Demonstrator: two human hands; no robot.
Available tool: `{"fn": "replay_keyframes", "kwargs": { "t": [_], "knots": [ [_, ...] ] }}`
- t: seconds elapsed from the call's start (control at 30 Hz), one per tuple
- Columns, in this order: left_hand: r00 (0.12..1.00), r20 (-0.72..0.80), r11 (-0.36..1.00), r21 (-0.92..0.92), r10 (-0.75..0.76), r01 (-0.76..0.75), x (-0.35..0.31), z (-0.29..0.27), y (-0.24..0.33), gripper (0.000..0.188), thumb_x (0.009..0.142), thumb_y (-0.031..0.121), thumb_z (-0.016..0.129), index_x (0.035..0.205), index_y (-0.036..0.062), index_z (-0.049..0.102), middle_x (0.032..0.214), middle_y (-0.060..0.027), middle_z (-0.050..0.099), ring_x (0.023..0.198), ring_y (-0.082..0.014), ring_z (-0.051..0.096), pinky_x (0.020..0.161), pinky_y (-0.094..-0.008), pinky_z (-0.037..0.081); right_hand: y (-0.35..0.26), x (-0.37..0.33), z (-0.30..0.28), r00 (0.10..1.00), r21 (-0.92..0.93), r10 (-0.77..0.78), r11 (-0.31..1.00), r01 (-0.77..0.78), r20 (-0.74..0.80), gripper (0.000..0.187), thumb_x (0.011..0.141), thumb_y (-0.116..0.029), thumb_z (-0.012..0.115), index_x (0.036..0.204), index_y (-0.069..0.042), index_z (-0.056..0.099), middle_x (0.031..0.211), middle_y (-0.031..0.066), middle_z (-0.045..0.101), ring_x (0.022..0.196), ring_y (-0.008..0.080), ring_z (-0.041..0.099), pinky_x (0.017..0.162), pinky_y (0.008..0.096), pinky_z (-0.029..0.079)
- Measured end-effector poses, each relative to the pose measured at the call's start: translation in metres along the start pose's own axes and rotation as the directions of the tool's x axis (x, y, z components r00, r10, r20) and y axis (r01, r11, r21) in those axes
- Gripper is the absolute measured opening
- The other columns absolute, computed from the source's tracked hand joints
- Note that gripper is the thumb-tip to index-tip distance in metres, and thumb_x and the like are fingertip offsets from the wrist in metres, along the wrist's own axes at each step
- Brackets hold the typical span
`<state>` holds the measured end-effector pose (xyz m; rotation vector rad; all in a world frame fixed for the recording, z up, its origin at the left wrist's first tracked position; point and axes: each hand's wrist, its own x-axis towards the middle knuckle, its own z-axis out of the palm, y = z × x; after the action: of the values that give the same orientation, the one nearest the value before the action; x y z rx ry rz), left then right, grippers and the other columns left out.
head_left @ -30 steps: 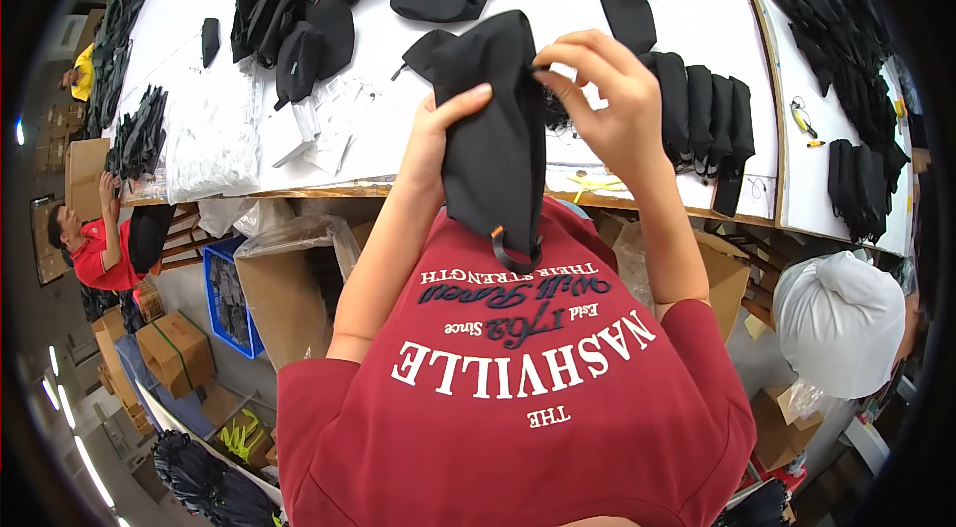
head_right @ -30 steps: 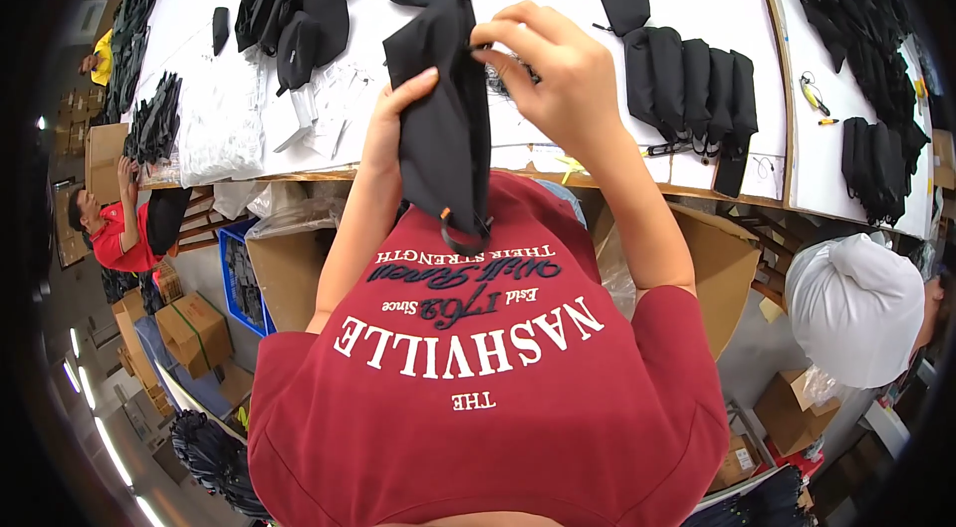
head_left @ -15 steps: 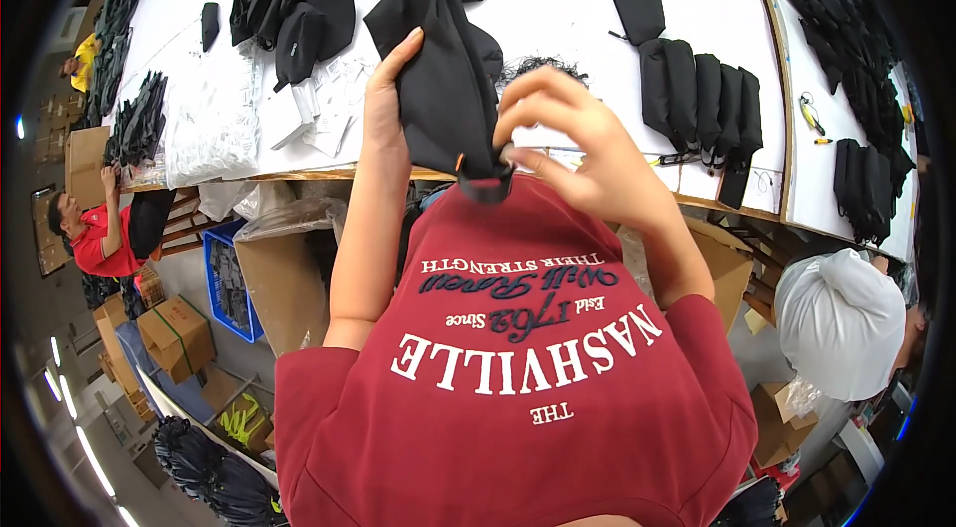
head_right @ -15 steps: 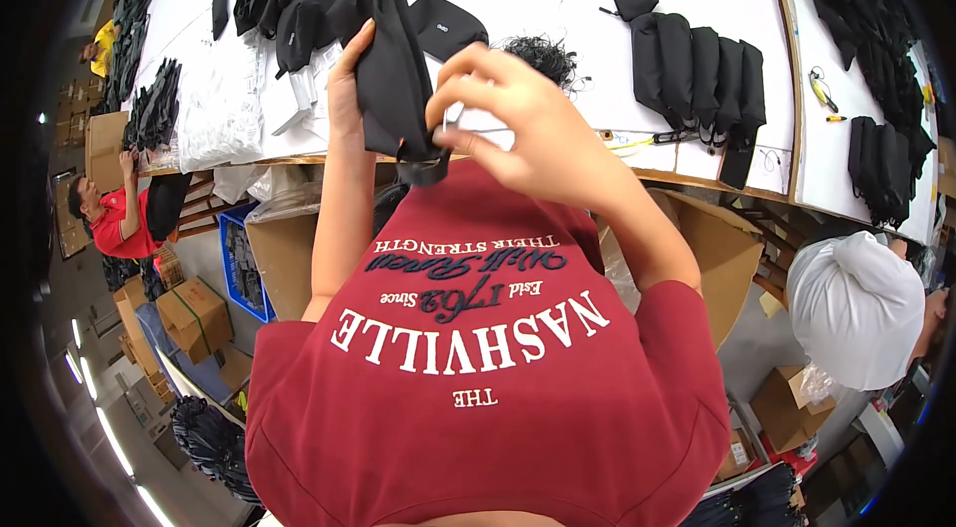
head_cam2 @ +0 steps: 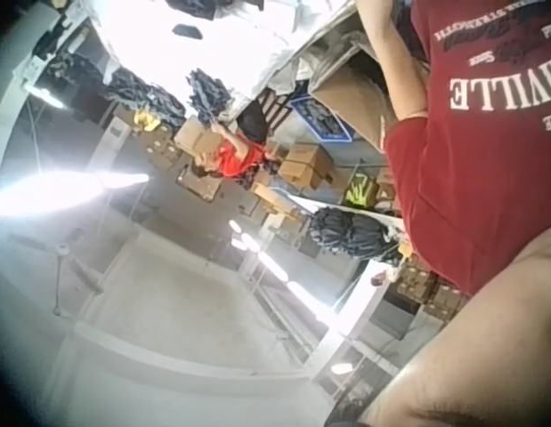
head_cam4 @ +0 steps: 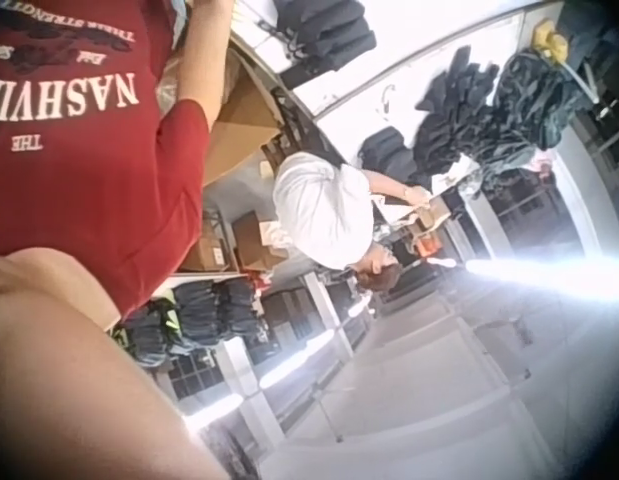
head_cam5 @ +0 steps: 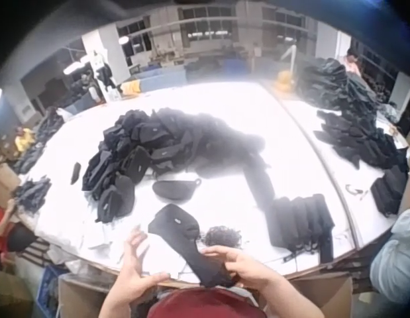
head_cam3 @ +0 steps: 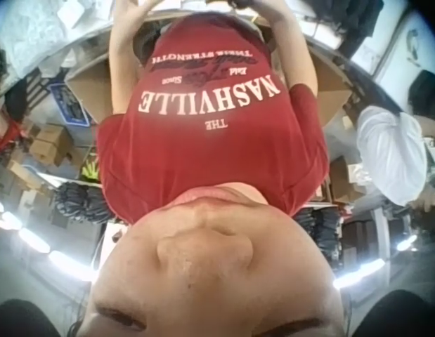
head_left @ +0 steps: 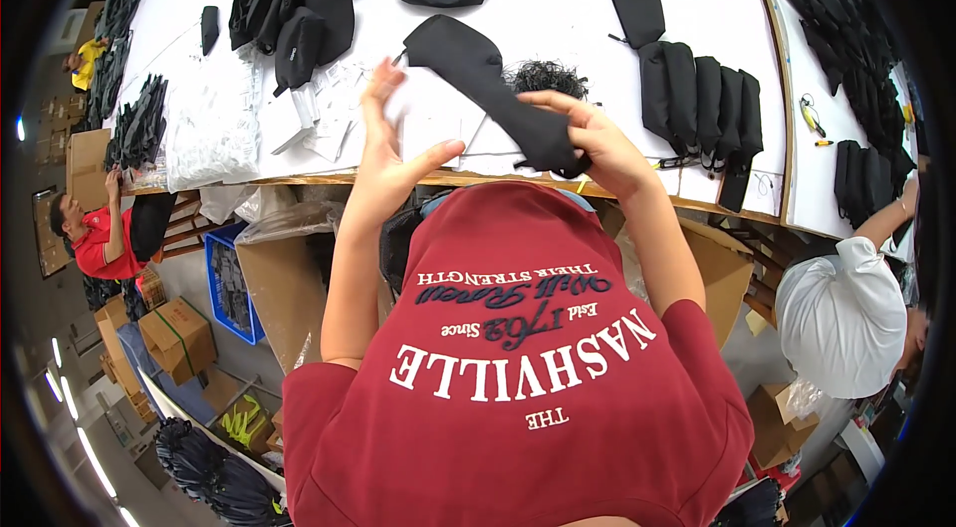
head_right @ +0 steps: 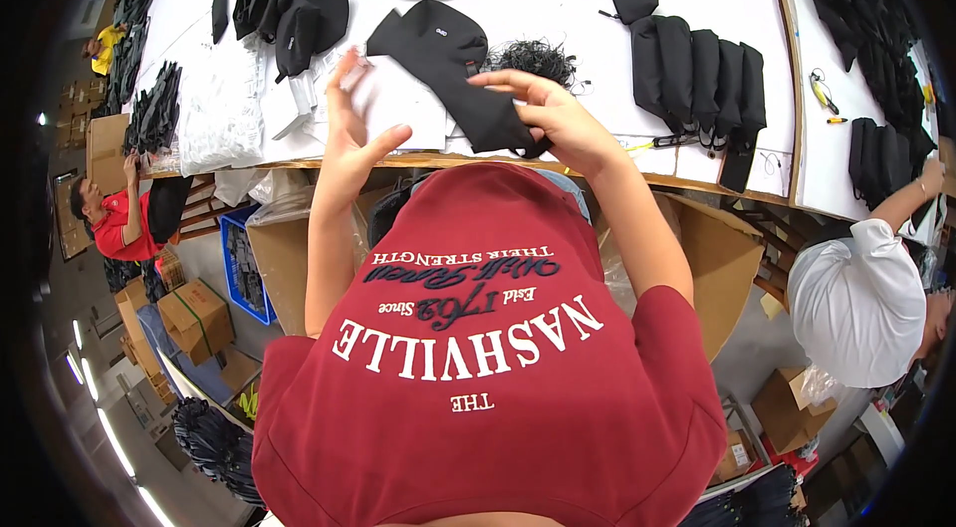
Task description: Packing instruction cards and cleaning cloths into soft black zip eyewear cases.
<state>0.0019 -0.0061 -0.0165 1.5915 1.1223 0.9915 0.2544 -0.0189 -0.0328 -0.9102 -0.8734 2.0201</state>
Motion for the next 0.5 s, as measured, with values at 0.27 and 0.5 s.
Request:
{"fn": "replay_keyframes", "kwargs": {
  "t": [0.27,0.5],
  "knots": [
    [0.986,0.152,0.998,0.023,-0.066,0.063,-0.001,-0.002,0.027,0.030,0.073,-0.001,0.070,0.102,0.0016,0.065,0.089,-0.0028,0.064,0.081,-0.0078,0.056,0.077,-0.0214,0.044,0.017,-0.020,-0.010,0.991,-0.439,0.107,0.889,-0.130,-0.078,0.039,0.092,-0.022,0.042,0.123,-0.001,0.050,0.111,0.0043,0.057,0.095,0.0054,0.052,0.080,0.0190,0.040],
    [0.884,0.344,0.919,-0.118,-0.317,0.376,0.000,0.007,0.006,0.034,0.081,0.012,0.067,0.112,0.0022,0.060,0.105,-0.0056,0.063,0.098,-0.0125,0.057,0.087,-0.0257,0.043,0.014,-0.021,0.000,0.932,-0.586,-0.363,0.759,0.284,-0.018,0.035,0.081,-0.025,0.066,0.112,-0.009,0.060,0.096,0.0016,0.062,0.083,0.0108,0.054,0.074,0.0250,0.042]
  ]
}}
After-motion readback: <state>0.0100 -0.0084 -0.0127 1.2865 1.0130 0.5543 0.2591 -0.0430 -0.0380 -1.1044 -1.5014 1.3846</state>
